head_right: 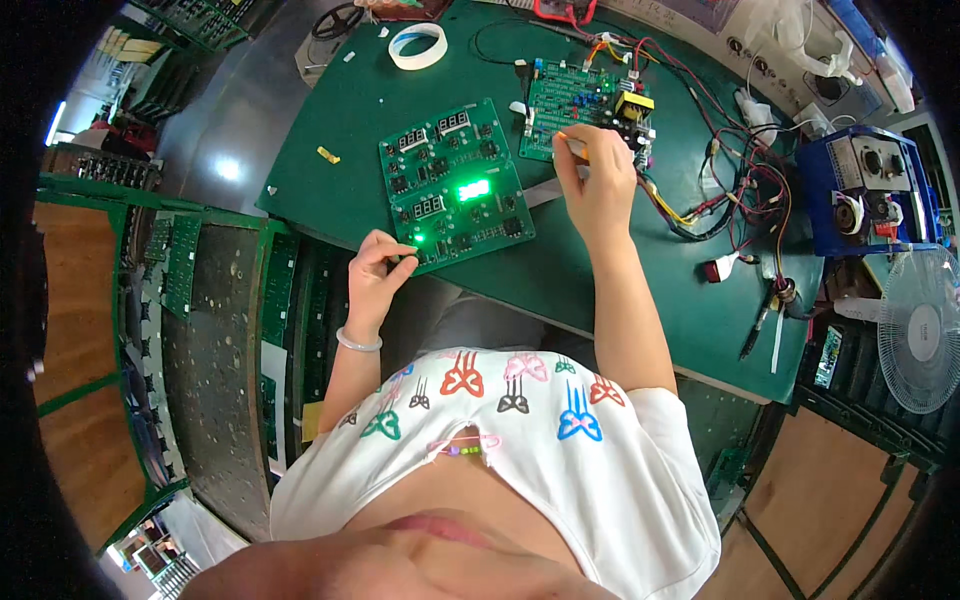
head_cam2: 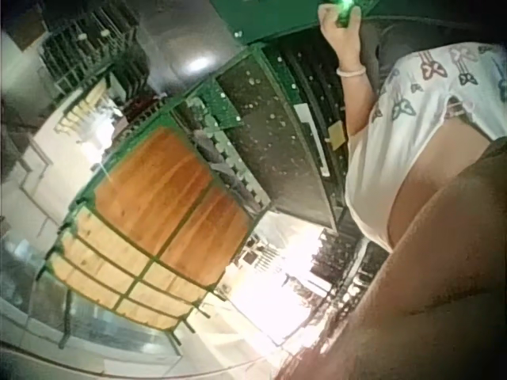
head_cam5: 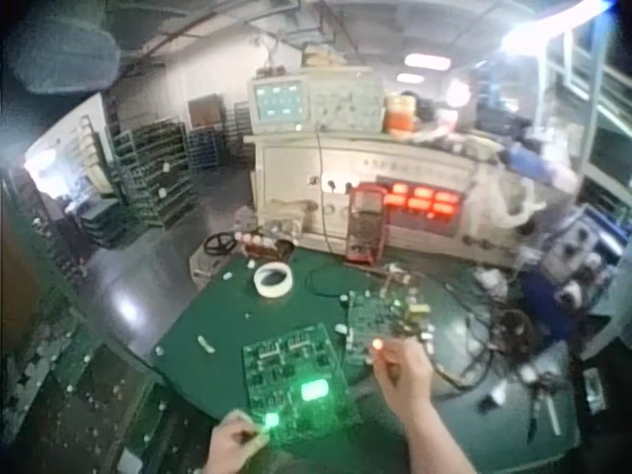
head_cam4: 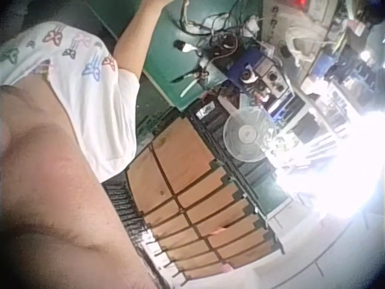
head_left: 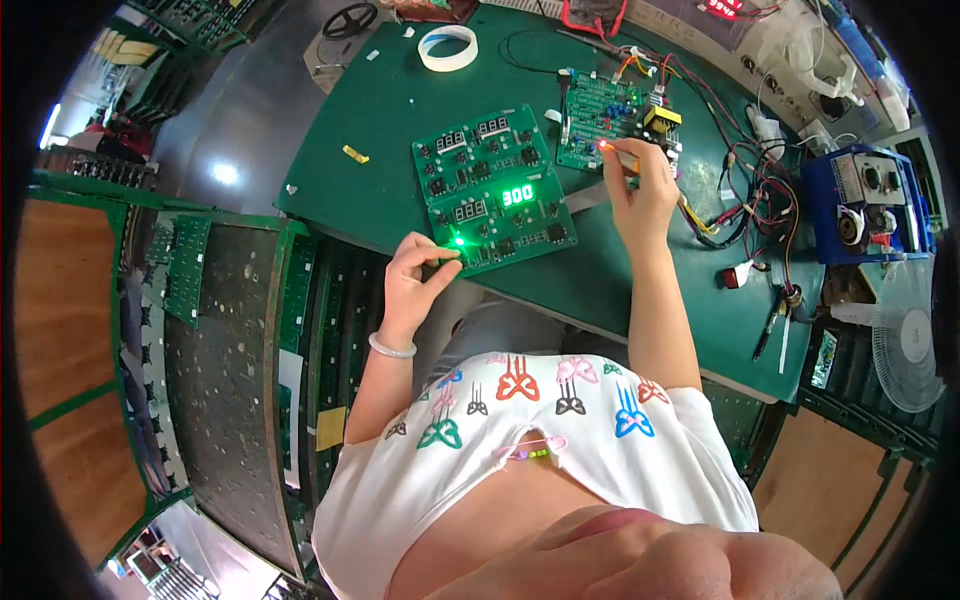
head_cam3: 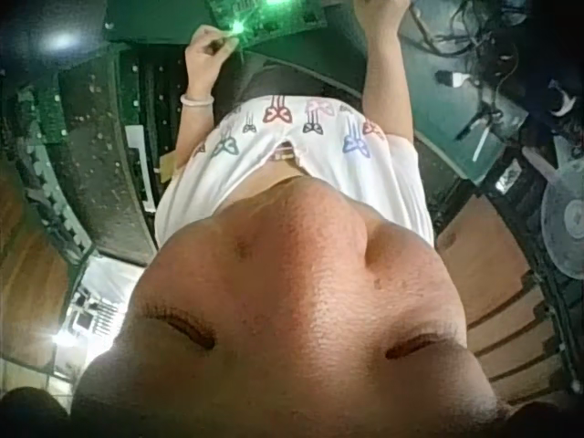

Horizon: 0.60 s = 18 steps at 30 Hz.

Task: The person tests green circuit boards with digital displays by connecting them to a power source and using a screwdriver to adjust components. They repeatedly connect and disconnect the boards, observing the LED readouts to verify functionality.

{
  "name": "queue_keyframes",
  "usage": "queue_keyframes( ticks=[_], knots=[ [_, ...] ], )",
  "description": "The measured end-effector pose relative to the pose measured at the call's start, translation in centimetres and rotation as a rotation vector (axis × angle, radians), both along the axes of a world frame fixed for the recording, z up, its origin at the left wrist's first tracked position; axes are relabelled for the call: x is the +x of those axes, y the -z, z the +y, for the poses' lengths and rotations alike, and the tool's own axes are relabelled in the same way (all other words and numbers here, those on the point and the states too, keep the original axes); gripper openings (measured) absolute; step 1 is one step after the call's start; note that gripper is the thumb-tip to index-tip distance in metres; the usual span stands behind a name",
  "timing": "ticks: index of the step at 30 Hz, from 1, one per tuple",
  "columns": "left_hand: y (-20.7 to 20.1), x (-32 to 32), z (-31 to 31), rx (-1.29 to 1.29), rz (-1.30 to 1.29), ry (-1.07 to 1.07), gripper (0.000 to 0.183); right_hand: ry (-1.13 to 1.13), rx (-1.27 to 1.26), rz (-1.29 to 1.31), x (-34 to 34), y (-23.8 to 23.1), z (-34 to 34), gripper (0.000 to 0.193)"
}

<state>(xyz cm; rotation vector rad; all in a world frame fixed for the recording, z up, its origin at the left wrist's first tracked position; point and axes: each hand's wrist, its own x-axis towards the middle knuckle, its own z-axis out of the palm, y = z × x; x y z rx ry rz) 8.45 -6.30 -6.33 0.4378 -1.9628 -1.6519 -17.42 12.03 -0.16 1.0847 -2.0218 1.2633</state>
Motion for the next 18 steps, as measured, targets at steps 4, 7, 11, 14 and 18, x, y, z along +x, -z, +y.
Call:
queue_keyframes(
  ticks=[4,7,11,14,18],
  knots=[
    [0.05,0.11,0.02,0.029,0.004,0.001,0.018,-0.029,0.090,0.107,-0.09,0.04,-0.38,0.017],
    [-0.10,0.01,-0.04,0.008,0.015,0.011,0.018,-0.015,0.153,0.131,-0.31,0.31,-0.37,0.018],
    [-0.13,-0.01,-0.01,0.009,0.014,0.011,0.019,-0.025,0.176,0.130,-0.37,0.35,-0.46,0.018],
    [-0.15,-0.02,-0.01,0.010,0.016,0.010,0.019,-0.015,0.192,0.140,-0.39,0.48,-0.54,0.017],
    [-0.07,0.06,0.04,0.035,0.008,0.012,0.020,-0.017,0.205,0.135,-0.25,0.46,-0.66,0.017]
  ],
)
